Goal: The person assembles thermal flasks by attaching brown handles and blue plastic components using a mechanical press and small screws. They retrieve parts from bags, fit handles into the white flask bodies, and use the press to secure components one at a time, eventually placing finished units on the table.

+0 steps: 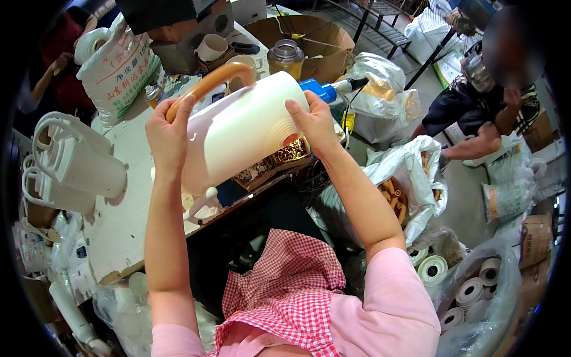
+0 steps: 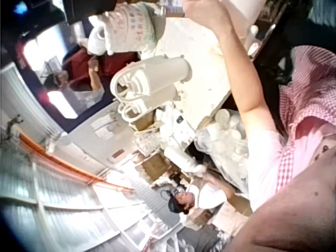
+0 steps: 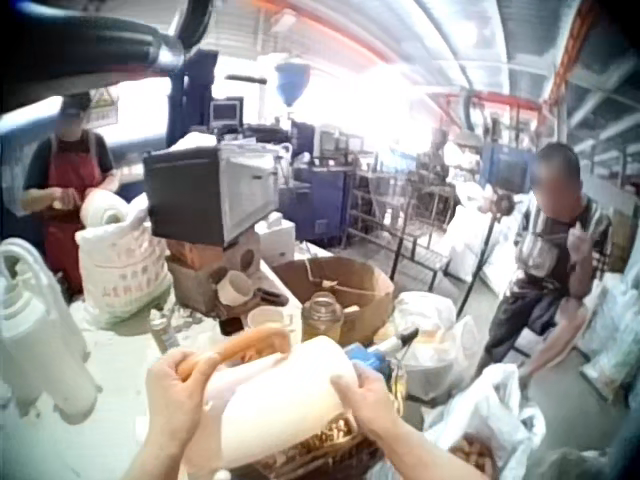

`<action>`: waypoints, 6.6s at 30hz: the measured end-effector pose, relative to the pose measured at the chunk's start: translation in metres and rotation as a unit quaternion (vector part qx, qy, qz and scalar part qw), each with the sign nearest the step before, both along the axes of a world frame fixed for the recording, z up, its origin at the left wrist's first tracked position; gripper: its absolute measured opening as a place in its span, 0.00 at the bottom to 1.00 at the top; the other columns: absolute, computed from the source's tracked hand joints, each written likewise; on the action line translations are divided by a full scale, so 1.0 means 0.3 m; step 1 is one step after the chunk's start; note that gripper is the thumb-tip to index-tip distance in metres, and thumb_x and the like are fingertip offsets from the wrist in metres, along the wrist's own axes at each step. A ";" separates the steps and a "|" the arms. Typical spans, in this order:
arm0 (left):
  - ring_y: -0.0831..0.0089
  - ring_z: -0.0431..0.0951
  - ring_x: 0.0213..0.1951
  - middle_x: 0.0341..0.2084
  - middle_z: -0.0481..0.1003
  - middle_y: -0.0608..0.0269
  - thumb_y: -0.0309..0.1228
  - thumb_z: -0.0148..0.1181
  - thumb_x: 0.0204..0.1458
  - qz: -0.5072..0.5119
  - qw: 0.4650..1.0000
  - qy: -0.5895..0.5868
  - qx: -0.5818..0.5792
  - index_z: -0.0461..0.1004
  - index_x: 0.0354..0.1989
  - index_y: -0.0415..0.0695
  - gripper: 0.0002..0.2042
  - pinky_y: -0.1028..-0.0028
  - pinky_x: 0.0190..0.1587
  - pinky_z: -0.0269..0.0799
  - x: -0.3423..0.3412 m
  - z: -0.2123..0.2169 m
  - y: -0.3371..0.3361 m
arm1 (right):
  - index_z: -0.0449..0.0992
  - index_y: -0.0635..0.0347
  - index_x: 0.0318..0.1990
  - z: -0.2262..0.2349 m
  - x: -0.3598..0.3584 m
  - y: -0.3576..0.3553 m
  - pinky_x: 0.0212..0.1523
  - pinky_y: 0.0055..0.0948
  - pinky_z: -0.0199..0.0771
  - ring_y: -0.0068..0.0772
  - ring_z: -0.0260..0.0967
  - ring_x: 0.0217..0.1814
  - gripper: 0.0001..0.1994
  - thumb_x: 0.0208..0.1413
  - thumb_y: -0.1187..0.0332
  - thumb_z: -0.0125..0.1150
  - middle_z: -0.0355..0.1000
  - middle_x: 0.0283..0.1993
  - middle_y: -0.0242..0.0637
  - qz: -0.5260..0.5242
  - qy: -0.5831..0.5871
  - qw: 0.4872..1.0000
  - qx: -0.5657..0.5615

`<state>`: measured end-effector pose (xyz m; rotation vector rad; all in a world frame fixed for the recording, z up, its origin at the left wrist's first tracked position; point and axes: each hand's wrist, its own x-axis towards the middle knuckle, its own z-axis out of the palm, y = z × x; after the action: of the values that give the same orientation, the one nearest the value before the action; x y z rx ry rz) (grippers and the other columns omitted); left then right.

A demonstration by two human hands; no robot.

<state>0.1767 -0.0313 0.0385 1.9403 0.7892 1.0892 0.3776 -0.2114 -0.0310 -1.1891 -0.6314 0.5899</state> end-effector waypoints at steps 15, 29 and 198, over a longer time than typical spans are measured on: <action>0.87 0.56 0.15 0.15 0.59 0.78 0.46 0.65 0.59 0.086 0.988 0.037 -0.122 0.76 0.35 0.43 0.17 0.79 0.16 0.50 -0.530 0.065 0.276 | 0.81 0.64 0.34 -0.192 0.040 -0.207 0.36 0.26 0.72 0.24 0.73 0.31 0.06 0.57 0.70 0.65 0.77 0.31 0.33 -0.069 -0.214 0.963 -0.149; 0.86 0.54 0.14 0.14 0.57 0.76 0.35 0.57 0.66 0.188 0.955 -0.115 -0.200 0.68 0.29 0.44 0.13 0.80 0.16 0.46 -1.158 -0.218 -0.082 | 0.82 0.48 0.35 -0.191 0.038 -0.048 0.42 0.43 0.75 0.43 0.77 0.42 0.04 0.56 0.64 0.63 0.76 0.41 0.31 0.012 -0.573 0.735 -0.362; 0.91 0.56 0.17 0.18 0.61 0.80 0.40 0.59 0.64 -0.121 0.913 0.387 -0.035 0.76 0.41 0.42 0.12 0.83 0.18 0.50 -0.204 0.228 0.174 | 0.74 0.66 0.55 0.015 -0.334 0.303 0.23 0.39 0.85 0.38 0.78 0.45 0.22 0.61 0.57 0.59 0.77 0.47 0.42 0.229 0.021 0.971 -0.065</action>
<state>0.1155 0.0211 0.1069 2.3375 0.9328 0.1026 0.2774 -0.1206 -0.0266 -1.1527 -0.8504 1.0562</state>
